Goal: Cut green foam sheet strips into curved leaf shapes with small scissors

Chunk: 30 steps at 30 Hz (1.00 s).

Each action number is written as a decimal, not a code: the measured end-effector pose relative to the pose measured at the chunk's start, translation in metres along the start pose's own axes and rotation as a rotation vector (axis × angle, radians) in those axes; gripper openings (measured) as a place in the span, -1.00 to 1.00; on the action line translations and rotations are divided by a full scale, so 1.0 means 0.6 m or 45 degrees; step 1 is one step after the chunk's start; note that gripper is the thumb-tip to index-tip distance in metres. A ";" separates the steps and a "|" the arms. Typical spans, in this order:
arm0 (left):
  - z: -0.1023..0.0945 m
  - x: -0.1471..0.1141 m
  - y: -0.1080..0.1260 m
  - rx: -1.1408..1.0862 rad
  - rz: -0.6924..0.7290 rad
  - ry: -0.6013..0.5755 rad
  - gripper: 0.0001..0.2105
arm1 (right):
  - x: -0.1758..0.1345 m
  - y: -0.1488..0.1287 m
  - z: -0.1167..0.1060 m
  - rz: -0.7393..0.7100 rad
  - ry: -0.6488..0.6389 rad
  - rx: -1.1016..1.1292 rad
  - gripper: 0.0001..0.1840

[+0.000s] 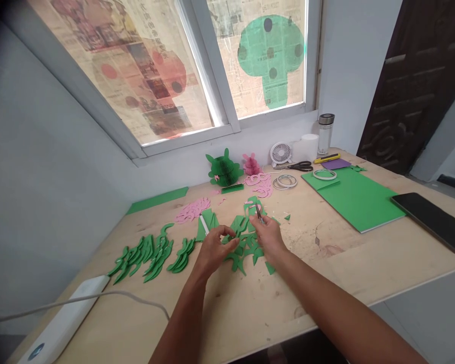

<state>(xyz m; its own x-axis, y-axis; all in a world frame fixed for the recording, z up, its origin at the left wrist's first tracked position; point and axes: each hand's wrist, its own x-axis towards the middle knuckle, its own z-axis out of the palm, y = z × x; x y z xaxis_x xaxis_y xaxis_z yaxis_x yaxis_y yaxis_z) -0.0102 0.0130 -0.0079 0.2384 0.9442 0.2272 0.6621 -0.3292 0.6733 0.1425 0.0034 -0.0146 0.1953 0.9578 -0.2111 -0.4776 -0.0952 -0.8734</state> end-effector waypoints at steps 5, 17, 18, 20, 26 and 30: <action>0.011 -0.004 0.012 0.016 0.035 0.036 -0.94 | 0.001 0.014 0.002 0.027 0.011 -0.086 -0.65; -0.001 0.007 0.006 -0.730 -0.395 0.002 -0.74 | 0.002 0.007 0.000 0.018 -0.064 -0.061 -0.62; -0.001 0.006 0.007 -0.790 -0.432 -0.037 -0.74 | 0.003 0.007 0.000 0.016 -0.068 -0.058 -0.61; -0.002 0.004 0.010 -0.871 -0.484 -0.094 -0.76 | 0.003 0.007 0.000 0.014 -0.078 -0.052 -0.61; -0.008 0.003 0.013 -0.982 -0.551 -0.086 -0.81 | 0.005 0.007 -0.001 0.004 -0.092 -0.036 -0.61; -0.010 0.005 0.011 -1.035 -0.584 -0.066 -0.78 | 0.006 0.007 -0.004 0.000 -0.096 -0.041 -0.62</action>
<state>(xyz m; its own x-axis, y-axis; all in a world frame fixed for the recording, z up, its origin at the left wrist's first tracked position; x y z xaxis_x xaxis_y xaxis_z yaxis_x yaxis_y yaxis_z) -0.0094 0.0138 0.0015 0.1212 0.9721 -0.2010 0.0039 0.2020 0.9794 0.1433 0.0057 -0.0200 0.1297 0.9753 -0.1788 -0.4494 -0.1029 -0.8874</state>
